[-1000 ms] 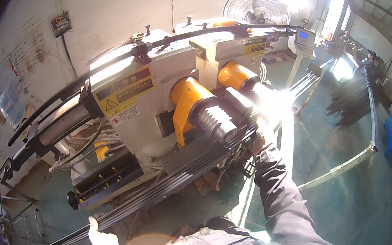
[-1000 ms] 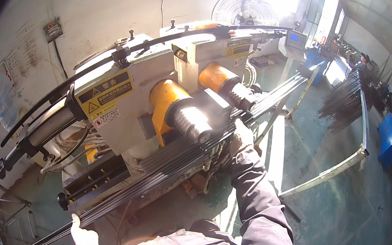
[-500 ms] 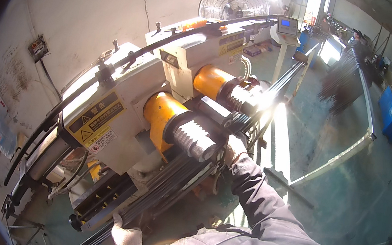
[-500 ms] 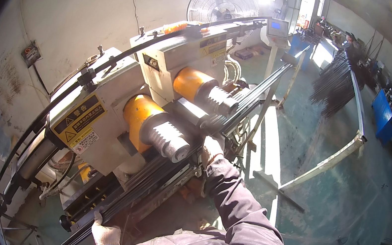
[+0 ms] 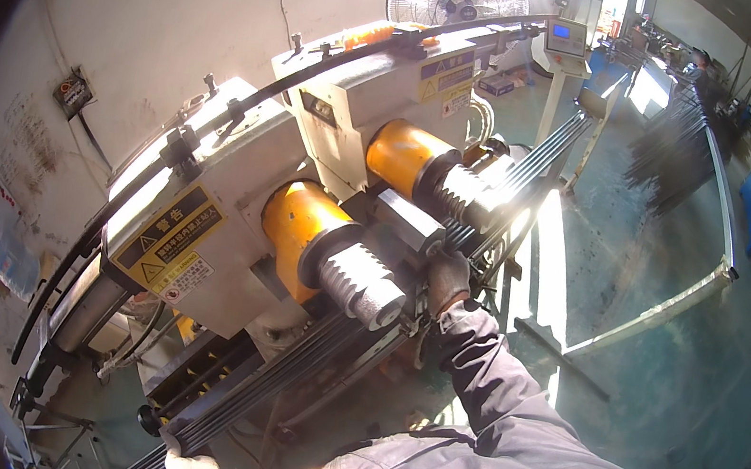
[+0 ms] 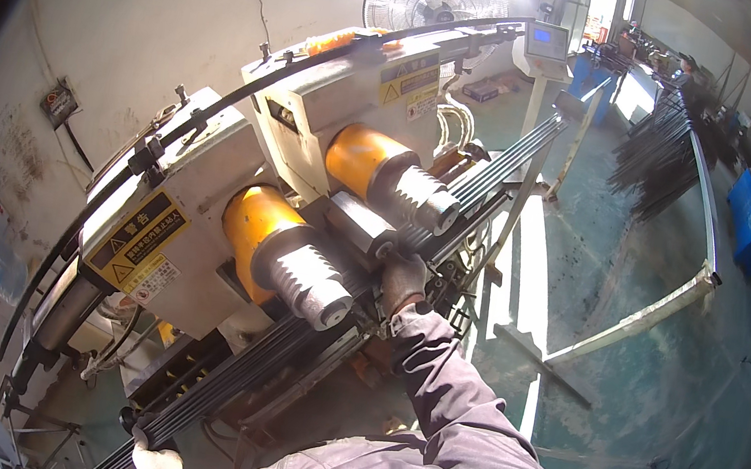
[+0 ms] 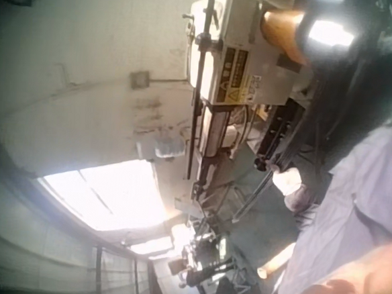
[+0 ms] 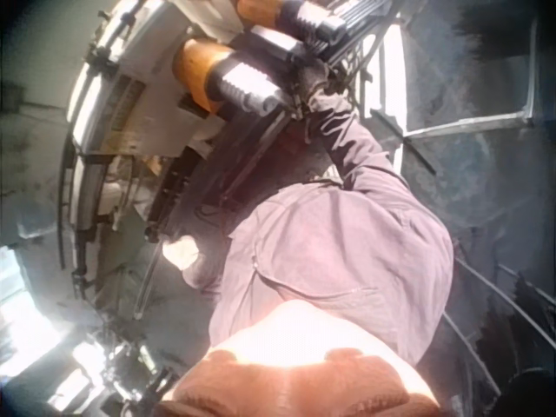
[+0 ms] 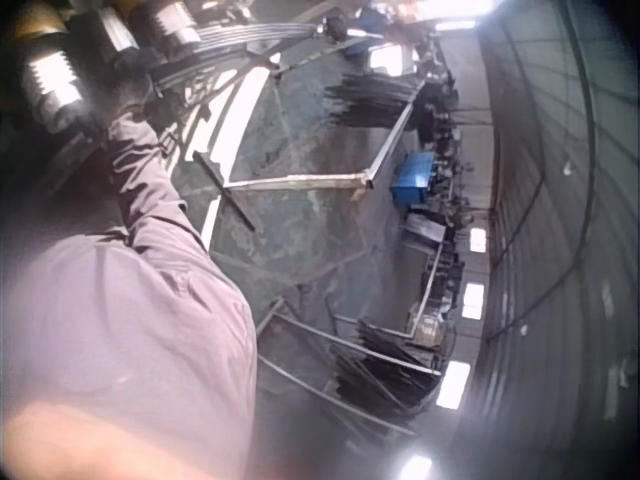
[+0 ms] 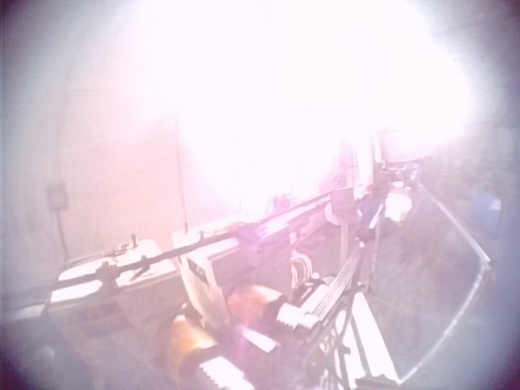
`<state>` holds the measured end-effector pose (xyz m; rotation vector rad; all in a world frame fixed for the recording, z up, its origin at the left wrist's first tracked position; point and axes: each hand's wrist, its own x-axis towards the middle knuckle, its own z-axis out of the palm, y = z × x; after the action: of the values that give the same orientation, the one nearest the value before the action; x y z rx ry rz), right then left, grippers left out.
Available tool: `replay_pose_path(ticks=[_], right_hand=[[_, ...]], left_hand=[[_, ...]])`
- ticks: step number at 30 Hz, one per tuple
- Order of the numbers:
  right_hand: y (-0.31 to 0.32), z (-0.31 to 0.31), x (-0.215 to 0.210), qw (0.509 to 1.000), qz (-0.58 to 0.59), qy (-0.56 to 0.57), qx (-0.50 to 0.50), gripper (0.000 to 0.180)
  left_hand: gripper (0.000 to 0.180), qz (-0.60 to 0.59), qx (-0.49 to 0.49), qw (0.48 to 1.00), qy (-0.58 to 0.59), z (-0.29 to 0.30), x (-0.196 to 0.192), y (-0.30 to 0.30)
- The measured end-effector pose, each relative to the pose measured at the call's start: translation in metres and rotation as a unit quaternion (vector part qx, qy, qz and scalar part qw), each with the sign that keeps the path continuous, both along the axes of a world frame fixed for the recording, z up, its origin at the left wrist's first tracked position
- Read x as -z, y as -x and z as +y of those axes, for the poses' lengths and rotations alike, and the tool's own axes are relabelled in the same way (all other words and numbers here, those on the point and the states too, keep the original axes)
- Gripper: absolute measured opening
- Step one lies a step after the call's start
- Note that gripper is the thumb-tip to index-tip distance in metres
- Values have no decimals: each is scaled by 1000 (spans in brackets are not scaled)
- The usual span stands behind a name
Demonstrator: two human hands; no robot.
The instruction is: The person repeatedly picks up bundles of long metal rods from a floor stack and feeds them into a bending machine. The rods are guided through rollers and emerge as curved pieces, which are then placed into a collection rack. The process is repeated continuously throughout the clip.
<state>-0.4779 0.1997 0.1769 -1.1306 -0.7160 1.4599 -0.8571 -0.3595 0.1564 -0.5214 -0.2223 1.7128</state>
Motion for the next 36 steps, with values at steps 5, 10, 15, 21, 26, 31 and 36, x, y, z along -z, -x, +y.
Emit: replay_pose_path(ticks=[5,10,15,21,26,31,36], right_hand=[[3,23,36,987,-138,-46,-70,15],[-6,32,52,577,-724,-337,-170,21],[-12,16,31,583,-722,-349,-130,18],[-4,12,31,578,-726,-370,-54,12],[3,16,52,943,-206,-261,-16,16],[-4,1,40,972,-150,-172,-57,33],[-15,-9,12,996,-56,-58,-49,30]], left_hand=[[30,389,-176,867,256,46,3,-23],[45,507,-202,765,342,105,7,-61],[46,576,-266,564,528,109,37,-62],[34,707,-354,112,602,62,30,-22],[33,606,-387,299,627,87,19,-43],[44,429,-247,737,461,129,-8,-91],[48,428,-241,768,412,162,-38,-130]])
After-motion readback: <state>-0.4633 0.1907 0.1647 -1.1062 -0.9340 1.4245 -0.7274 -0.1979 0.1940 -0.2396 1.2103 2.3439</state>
